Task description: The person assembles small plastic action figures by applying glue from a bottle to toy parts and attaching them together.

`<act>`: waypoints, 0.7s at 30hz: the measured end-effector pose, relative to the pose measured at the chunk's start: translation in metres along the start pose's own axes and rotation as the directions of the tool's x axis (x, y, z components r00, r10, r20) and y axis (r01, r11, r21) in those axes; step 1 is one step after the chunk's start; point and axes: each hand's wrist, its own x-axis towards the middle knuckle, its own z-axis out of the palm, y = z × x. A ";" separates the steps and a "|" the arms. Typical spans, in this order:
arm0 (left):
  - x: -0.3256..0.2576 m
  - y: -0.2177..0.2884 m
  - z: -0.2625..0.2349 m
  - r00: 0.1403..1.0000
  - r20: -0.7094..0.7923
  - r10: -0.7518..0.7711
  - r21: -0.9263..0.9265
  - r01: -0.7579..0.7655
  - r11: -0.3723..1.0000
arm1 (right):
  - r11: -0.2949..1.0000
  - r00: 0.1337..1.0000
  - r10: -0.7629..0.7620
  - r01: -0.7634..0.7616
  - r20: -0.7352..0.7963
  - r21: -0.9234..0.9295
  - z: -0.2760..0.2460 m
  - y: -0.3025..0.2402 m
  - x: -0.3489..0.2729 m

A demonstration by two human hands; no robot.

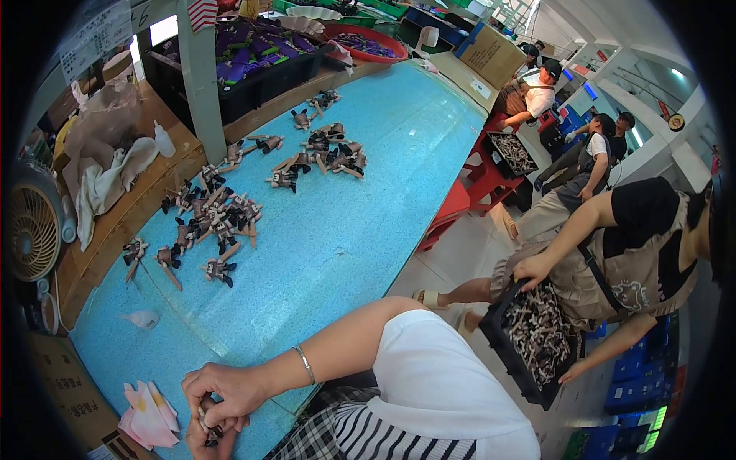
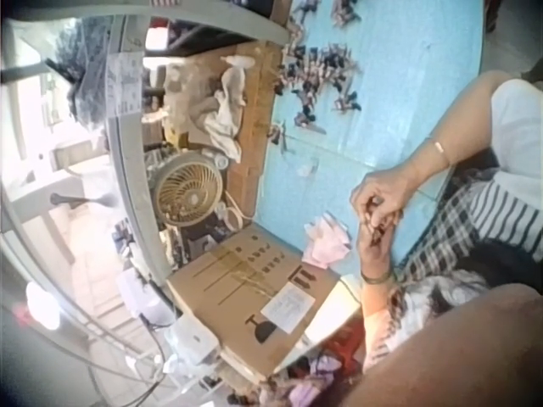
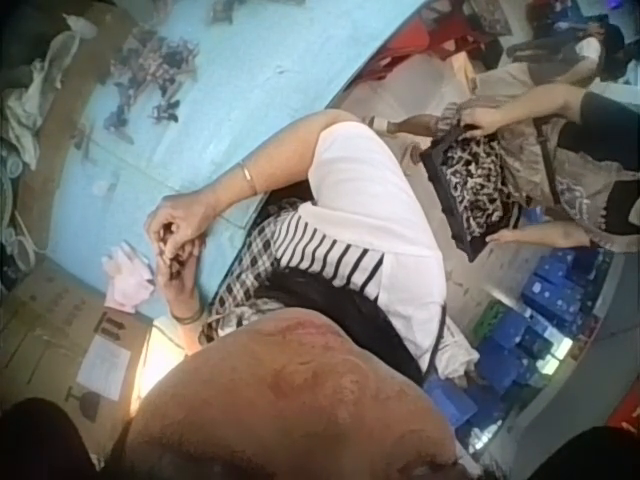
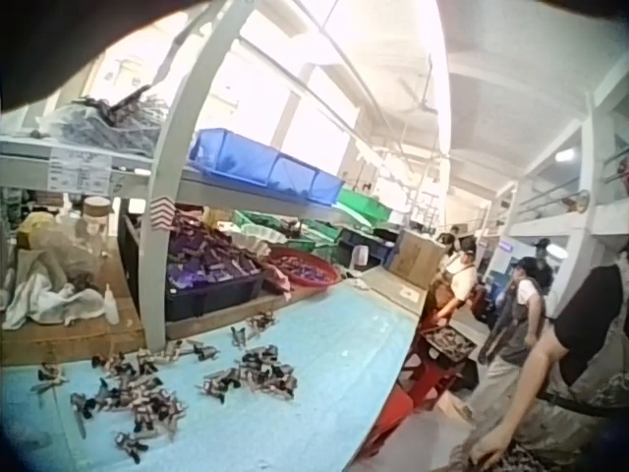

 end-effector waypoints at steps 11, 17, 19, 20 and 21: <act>0.000 0.004 0.012 0.999 -0.042 -0.014 0.019 0.014 1.000 | 0.992 0.995 -0.099 0.099 -0.002 -0.081 0.000 0.006 0.002; 0.001 0.004 0.011 0.999 -0.032 -0.007 0.029 0.008 1.000 | 1.000 0.999 -0.025 0.026 -0.025 0.013 0.001 0.005 0.001; 0.001 0.004 0.011 0.999 -0.038 -0.012 0.030 0.013 0.999 | 0.993 0.994 -0.110 0.110 0.008 -0.034 -0.002 0.018 0.004; 0.000 0.004 0.010 0.999 -0.046 -0.008 0.029 0.009 1.000 | 0.978 0.981 -0.190 0.193 0.046 -0.078 -0.003 0.016 0.006; -0.001 0.004 0.010 0.999 -0.053 -0.003 0.029 0.005 1.000 | 0.978 0.981 -0.189 0.192 0.047 -0.077 -0.002 0.015 0.005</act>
